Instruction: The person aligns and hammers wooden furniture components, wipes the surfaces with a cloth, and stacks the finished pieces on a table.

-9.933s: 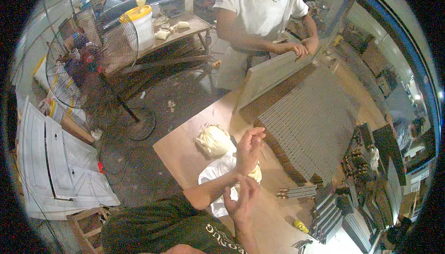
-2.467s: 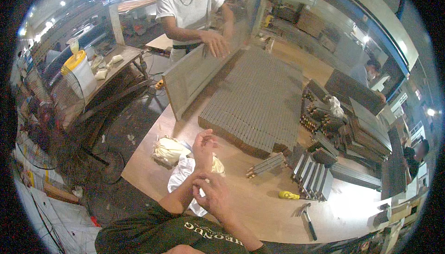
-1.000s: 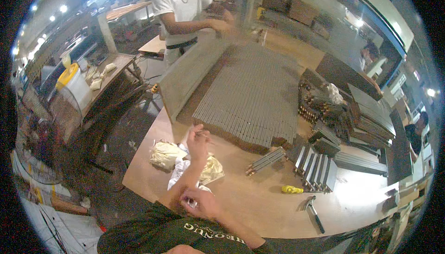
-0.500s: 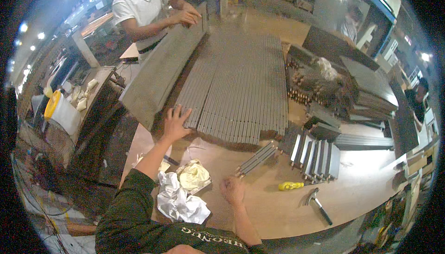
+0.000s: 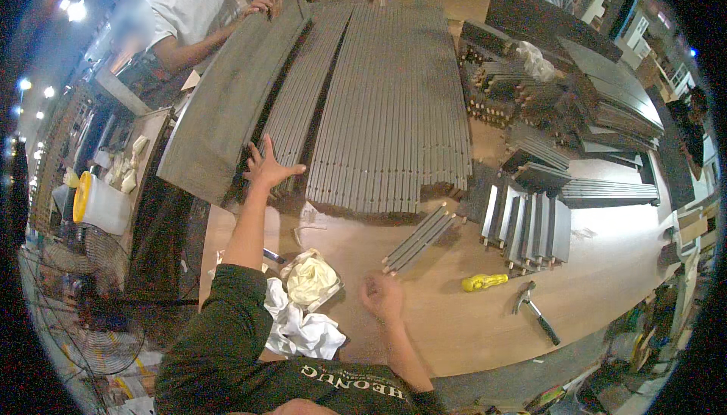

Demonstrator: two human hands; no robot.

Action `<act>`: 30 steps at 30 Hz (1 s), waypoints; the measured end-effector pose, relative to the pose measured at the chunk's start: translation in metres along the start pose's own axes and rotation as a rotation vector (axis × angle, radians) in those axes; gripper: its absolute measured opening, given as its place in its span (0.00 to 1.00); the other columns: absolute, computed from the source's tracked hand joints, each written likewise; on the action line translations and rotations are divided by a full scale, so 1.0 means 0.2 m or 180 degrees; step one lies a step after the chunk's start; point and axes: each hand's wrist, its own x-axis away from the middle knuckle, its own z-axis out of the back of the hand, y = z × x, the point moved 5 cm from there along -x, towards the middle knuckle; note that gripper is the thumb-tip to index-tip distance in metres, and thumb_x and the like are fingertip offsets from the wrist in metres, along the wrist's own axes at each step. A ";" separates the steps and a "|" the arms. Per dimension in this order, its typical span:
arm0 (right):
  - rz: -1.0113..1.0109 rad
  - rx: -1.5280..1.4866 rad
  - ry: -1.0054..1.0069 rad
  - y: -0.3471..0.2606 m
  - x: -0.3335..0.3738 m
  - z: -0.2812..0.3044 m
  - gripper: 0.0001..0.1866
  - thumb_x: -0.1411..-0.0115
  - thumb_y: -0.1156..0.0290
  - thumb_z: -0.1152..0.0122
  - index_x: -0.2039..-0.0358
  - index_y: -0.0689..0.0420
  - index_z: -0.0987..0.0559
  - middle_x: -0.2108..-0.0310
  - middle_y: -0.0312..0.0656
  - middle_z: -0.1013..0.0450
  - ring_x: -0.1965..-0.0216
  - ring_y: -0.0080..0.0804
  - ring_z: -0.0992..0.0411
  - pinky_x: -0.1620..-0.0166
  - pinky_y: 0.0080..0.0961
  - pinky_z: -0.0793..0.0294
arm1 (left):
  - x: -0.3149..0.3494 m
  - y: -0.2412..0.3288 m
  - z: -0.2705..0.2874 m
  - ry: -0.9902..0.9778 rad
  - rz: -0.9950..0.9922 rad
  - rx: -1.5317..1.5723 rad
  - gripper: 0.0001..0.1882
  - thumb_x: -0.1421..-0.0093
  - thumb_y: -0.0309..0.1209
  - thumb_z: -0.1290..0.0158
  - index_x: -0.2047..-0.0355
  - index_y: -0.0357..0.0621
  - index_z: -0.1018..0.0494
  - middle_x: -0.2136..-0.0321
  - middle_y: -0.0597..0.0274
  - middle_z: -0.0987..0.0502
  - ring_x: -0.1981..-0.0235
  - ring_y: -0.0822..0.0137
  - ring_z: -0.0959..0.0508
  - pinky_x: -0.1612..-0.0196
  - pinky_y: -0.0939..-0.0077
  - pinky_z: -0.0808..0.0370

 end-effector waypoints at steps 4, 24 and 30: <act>0.0145 -0.0060 0.0104 0.03 0.01 0.01 0.07 0.54 0.71 0.38 0.71 0.54 0.22 0.80 0.39 0.27 0.79 0.35 0.27 0.72 0.28 0.28 | 0.02 0.02 -0.02 -0.0080 -0.0128 -0.0178 0.68 0.66 0.62 0.36 0.32 0.60 0.66 0.33 0.42 0.65 0.34 0.40 0.56 0.39 0.35 0.52; 0.0032 -0.4041 -0.1271 -0.53 -0.13 -0.17 0.26 0.37 0.58 0.48 0.45 0.65 0.33 0.47 0.45 0.33 0.50 0.38 0.32 0.45 0.31 0.35 | 0.65 -0.24 0.31 -0.0181 -0.0101 -0.0171 0.61 0.66 0.55 0.36 0.33 0.65 0.57 0.36 0.37 0.55 0.37 0.35 0.51 0.39 0.43 0.50; -0.2839 -0.6446 -0.3282 -0.62 -0.14 -0.62 0.44 0.39 0.40 0.55 0.38 0.65 0.48 0.36 0.48 0.49 0.37 0.41 0.50 0.37 0.39 0.48 | 1.55 -0.24 0.58 -0.0344 0.0035 -0.0145 0.60 0.68 0.55 0.36 0.34 0.65 0.53 0.38 0.33 0.54 0.37 0.35 0.51 0.39 0.46 0.49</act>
